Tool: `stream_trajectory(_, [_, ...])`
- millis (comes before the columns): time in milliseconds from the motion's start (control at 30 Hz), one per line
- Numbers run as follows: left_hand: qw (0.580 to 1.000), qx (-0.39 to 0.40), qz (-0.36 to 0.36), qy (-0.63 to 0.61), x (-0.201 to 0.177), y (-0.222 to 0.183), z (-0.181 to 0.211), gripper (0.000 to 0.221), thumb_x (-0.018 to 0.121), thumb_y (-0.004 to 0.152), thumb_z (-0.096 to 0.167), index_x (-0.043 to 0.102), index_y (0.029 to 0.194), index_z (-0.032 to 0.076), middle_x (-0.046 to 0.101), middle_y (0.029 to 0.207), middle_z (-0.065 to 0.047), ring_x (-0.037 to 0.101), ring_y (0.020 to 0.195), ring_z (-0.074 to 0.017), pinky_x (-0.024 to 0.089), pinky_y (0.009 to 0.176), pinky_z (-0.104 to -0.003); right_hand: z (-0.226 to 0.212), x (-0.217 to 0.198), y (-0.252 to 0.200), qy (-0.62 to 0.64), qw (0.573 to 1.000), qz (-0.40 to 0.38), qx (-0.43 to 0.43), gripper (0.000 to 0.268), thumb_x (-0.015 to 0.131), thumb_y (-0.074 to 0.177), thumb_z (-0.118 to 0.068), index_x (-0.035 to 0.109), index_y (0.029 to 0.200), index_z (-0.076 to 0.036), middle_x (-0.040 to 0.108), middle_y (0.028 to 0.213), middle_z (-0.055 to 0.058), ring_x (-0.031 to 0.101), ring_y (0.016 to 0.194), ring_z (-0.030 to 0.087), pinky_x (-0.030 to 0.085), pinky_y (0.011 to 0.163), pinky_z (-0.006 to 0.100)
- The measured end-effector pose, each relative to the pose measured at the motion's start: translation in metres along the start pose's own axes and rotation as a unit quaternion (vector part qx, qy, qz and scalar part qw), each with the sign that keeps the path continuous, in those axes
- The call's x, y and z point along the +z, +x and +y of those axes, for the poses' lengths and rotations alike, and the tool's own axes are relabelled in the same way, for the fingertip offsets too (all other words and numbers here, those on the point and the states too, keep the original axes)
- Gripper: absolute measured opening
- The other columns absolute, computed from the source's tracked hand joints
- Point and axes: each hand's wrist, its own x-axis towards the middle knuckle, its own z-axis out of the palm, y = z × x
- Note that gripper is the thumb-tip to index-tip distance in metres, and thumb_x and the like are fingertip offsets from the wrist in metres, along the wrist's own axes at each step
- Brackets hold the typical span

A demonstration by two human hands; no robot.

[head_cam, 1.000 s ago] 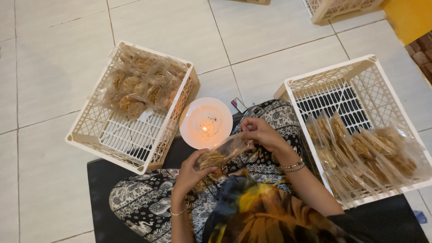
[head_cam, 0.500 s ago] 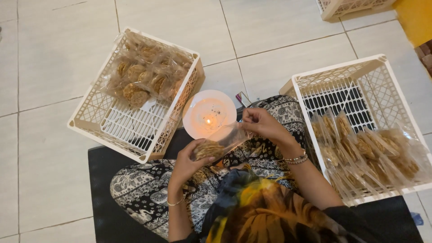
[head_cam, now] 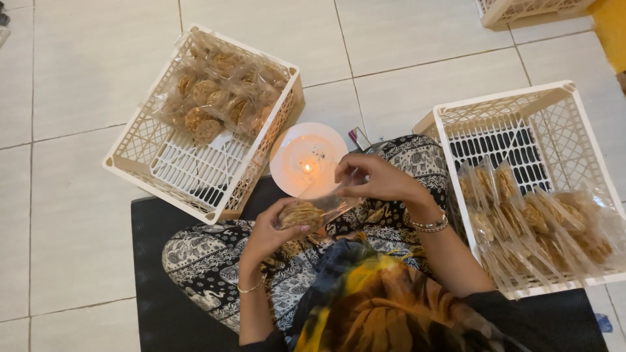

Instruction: Sealing plastic food bags manually using a candle flame and organizing them into crates.

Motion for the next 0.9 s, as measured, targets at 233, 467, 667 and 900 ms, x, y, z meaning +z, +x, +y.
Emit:
stream_trajectory(233, [0.999, -0.015, -0.027, -0.008, -0.004, -0.008, 0.005, 0.067, 0.095, 0.065, 0.012, 0.071, 0.128, 0.01, 0.074, 0.113, -0.026, 0.069, 0.107, -0.0415, 0.054, 0.089, -0.054, 0.03, 0.001, 0.005, 0.087, 0.993, 0.069, -0.031, 0.009, 0.071, 0.083, 0.005, 0.065, 0.082, -0.002, 0.055, 0.063, 0.006, 0.052, 0.059, 0.017, 0.047, 0.058, 0.034])
stream_trajectory(467, [0.999, -0.009, -0.049, -0.01, -0.004, -0.006, 0.006, 0.066, 0.094, 0.066, 0.014, 0.072, 0.128, 0.011, 0.075, 0.114, -0.025, 0.069, 0.107, -0.043, 0.055, 0.089, -0.056, 0.037, -0.001, 0.004, 0.155, 0.984, 0.075, -0.048, 0.027, 0.076, 0.083, 0.005, 0.053, 0.072, -0.004, 0.045, 0.056, 0.0, 0.053, 0.05, 0.013, 0.048, 0.05, 0.027])
stream_trajectory(667, [0.997, -0.004, -0.065, -0.033, -0.005, -0.002, -0.006, 0.062, 0.093, 0.069, 0.015, 0.072, 0.127, 0.009, 0.072, 0.117, -0.028, 0.064, 0.111, -0.0535, 0.053, 0.091, -0.063, 0.014, -0.007, -0.002, 0.061, 0.996, 0.045, -0.049, 0.029, 0.08, 0.082, 0.001, 0.067, 0.107, -0.001, 0.048, 0.073, 0.004, 0.05, 0.068, 0.018, 0.048, 0.062, 0.034])
stream_trajectory(900, [0.996, -0.034, -0.083, -0.006, -0.004, -0.003, 0.002, 0.062, 0.092, 0.072, 0.017, 0.07, 0.129, 0.008, 0.067, 0.127, -0.031, 0.053, 0.122, -0.0609, 0.04, 0.097, -0.075, 0.032, -0.003, 0.0, 0.023, 0.994, 0.086, -0.066, 0.016, 0.076, 0.085, 0.003, 0.079, 0.1, -0.002, 0.065, 0.068, 0.011, 0.061, 0.066, 0.02, 0.054, 0.067, 0.036])
